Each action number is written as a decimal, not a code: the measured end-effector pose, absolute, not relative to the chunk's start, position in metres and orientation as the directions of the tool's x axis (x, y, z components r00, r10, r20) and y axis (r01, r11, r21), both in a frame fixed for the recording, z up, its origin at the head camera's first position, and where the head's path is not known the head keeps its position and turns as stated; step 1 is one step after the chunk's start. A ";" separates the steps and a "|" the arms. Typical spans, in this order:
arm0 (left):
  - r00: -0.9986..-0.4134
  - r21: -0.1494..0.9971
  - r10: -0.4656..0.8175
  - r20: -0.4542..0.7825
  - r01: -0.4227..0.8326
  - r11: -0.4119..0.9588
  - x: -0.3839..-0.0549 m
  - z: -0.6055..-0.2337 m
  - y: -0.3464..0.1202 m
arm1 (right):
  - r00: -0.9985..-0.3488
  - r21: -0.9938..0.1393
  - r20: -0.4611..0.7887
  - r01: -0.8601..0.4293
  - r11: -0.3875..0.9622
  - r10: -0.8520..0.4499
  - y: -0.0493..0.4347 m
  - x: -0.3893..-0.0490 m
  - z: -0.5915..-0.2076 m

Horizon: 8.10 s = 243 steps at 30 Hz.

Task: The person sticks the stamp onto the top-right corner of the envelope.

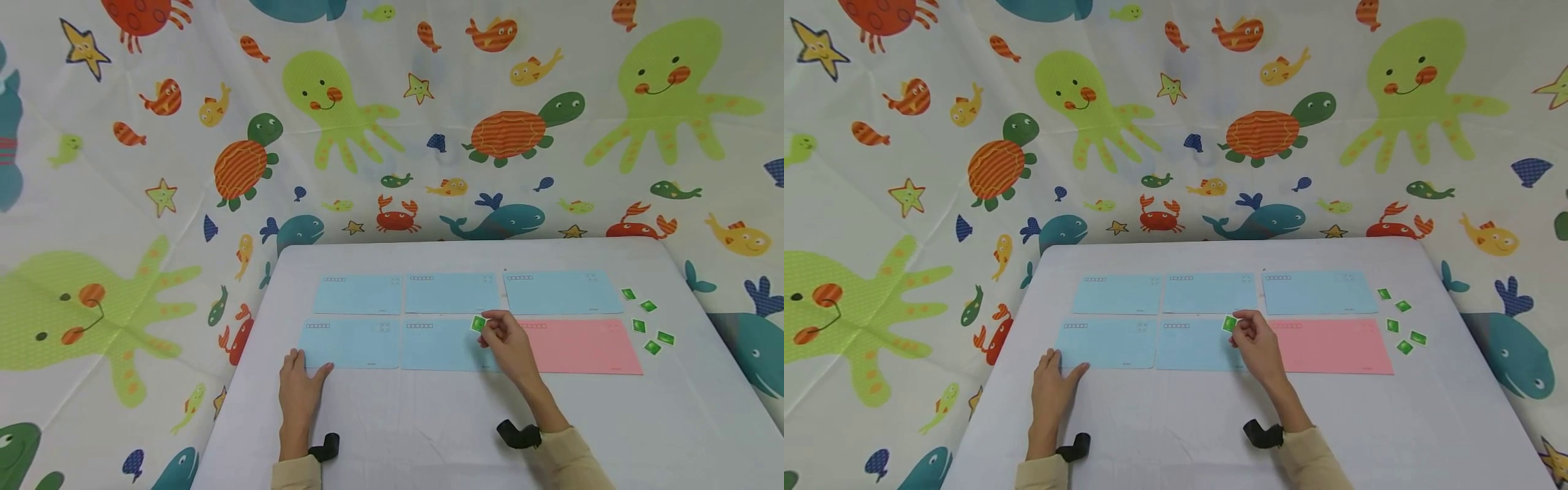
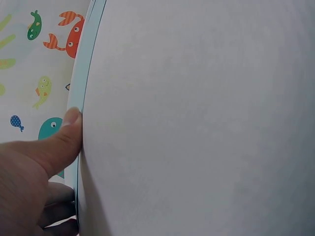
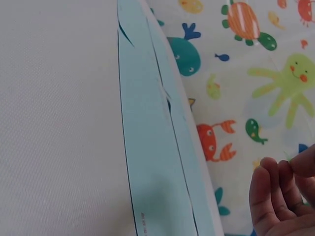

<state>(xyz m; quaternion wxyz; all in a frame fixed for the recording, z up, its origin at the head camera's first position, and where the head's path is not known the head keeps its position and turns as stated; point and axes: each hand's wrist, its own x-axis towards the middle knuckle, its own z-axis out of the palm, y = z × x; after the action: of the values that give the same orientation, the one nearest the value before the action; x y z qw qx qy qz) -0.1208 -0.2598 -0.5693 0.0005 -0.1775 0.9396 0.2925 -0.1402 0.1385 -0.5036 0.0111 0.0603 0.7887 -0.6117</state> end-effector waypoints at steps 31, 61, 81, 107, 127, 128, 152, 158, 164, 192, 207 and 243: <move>-0.932 0.544 -0.342 -0.119 -0.350 0.763 -0.121 -0.568 -0.258 | -0.996 -0.976 -0.082 0.085 0.200 0.023 0.112 -0.153 -0.522; -0.927 0.555 -0.351 -0.130 -0.362 0.749 -0.121 -0.568 -0.257 | -0.998 -0.981 -0.055 0.046 0.191 -0.041 0.093 -0.155 -0.521; -0.929 0.557 -0.356 -0.102 -0.350 0.753 -0.119 -0.564 -0.254 | -0.994 -0.978 -0.083 0.067 0.199 -0.071 0.071 -0.154 -0.526; -0.927 0.565 -0.356 -0.120 -0.359 0.743 -0.121 -0.564 -0.255 | -0.992 -0.983 -0.029 0.006 0.185 -0.123 0.058 -0.155 -0.535; -0.927 0.564 -0.354 -0.123 -0.359 0.744 -0.122 -0.567 -0.259 | -0.989 -0.982 -0.028 0.000 0.191 -0.143 0.044 -0.157 -0.540; -0.927 0.565 -0.355 -0.118 -0.356 0.744 -0.122 -0.567 -0.259 | -0.989 -0.981 -0.024 -0.004 0.194 -0.143 0.044 -0.158 -0.540; -0.929 0.574 -0.354 -0.110 -0.350 0.740 -0.121 -0.567 -0.263 | -0.990 -0.976 -0.022 -0.009 0.217 -0.141 0.032 -0.161 -0.539; -0.926 0.574 -0.353 -0.138 -0.365 0.733 -0.121 -0.568 -0.264 | -0.990 -0.974 -0.009 -0.024 0.224 -0.142 0.029 -0.163 -0.540; -0.928 0.574 -0.349 -0.134 -0.360 0.736 -0.121 -0.569 -0.264 | -0.988 -0.975 -0.004 -0.031 0.221 -0.156 0.027 -0.164 -0.541; -0.928 0.571 -0.348 -0.129 -0.357 0.739 -0.121 -0.567 -0.264 | -0.985 -0.961 0.003 -0.050 0.272 -0.171 0.016 -0.171 -0.545; -0.924 0.575 -0.363 -0.124 -0.365 0.732 -0.122 -0.567 -0.263 | -0.987 -0.955 -0.009 -0.040 0.294 -0.162 0.014 -0.181 -0.548; -0.927 0.581 -0.356 -0.121 -0.357 0.732 -0.119 -0.567 -0.268 | -0.975 -0.938 -0.010 -0.068 0.340 -0.221 -0.012 -0.189 -0.550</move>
<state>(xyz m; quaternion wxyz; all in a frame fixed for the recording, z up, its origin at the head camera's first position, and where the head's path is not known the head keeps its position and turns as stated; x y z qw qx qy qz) -0.1188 -0.2684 -0.5674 0.0007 -0.1916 0.9305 0.3121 -0.1894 -0.0116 -0.5497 0.0677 -0.0885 0.8158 -0.5675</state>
